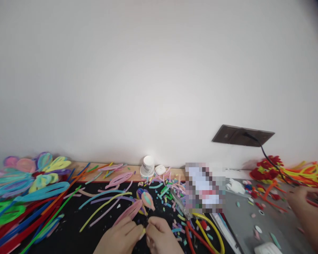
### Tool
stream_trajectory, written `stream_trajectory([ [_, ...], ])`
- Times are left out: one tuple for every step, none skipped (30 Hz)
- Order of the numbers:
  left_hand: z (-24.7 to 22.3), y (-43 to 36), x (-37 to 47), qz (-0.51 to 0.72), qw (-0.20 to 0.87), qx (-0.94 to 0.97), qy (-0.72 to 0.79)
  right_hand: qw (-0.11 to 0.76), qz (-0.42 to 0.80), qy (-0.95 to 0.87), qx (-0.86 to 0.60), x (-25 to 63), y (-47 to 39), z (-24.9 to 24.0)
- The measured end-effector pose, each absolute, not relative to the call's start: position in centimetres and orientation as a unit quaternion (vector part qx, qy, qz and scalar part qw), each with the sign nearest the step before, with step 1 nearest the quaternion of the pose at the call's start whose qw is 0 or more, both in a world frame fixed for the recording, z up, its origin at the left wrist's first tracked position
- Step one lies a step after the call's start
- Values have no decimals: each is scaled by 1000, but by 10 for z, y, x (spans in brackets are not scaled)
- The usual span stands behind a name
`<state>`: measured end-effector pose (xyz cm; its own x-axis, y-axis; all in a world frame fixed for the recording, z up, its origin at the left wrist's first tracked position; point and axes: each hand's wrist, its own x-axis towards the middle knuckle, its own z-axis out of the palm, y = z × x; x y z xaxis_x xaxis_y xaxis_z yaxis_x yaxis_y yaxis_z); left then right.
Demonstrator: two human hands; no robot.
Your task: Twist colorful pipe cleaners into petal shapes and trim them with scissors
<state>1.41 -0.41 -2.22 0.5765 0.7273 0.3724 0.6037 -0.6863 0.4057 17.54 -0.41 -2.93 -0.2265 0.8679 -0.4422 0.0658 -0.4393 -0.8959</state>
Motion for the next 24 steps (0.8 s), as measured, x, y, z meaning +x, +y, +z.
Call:
stream_trajectory([
  [-22,-5,14,255,137,874,389,315,648,-436,-539,174,-5,-27],
  [-21,-5,15,256,161,866,399,327,639,-446,-535,173,-7,-23],
  [-19,-6,16,246,196,859,405,341,626,-463,-527,173,-8,-19],
  [-15,-6,17,248,231,851,400,359,607,-487,-515,172,-9,-14],
  [-12,-6,18,252,274,838,399,375,587,-514,-500,172,-11,-9],
  [-9,-5,19,261,327,819,393,388,568,-541,-483,173,-12,-4],
  [-6,-5,21,269,395,786,391,397,549,-565,-470,173,-13,1],
  [-3,-5,22,282,472,739,390,402,528,-588,-463,174,-15,6],
  [-2,-6,24,288,556,681,379,404,499,-611,-463,175,-16,10],
  [-1,-7,25,296,627,623,362,401,470,-634,-465,175,-17,13],
  [-2,-8,25,300,685,569,343,396,442,-656,-466,176,-19,17],
  [-2,-10,25,306,729,519,324,388,417,-677,-466,176,-20,20],
  [-3,-11,24,308,763,479,305,381,399,-694,-463,176,-21,23],
  [-4,-13,24,309,786,450,288,375,387,-706,-459,175,-21,25],
  [-5,-13,23,312,800,432,276,370,379,-715,-456,175,-22,28],
  [-6,-14,22,314,805,426,268,363,374,-721,-456,176,-22,30],
  [-6,-13,22,319,801,430,269,357,370,-725,-459,177,-22,33],
  [-6,-12,22,325,789,443,277,348,365,-726,-468,181,-23,34],
  [-6,-11,22,331,769,462,292,336,361,-725,-481,187,-23,36],
  [-5,-9,23,335,744,488,310,331,344,-719,-505,196,-24,37],
  [-5,-8,24,337,716,514,332,316,331,-710,-535,207,-25,37],
  [-5,-7,24,338,687,538,352,304,307,-695,-575,221,-27,36],
  [-5,-6,25,339,663,557,368,285,276,-680,-616,236,-30,35],
  [-5,-6,26,340,642,572,381,264,239,-662,-660,251,-34,33],
])
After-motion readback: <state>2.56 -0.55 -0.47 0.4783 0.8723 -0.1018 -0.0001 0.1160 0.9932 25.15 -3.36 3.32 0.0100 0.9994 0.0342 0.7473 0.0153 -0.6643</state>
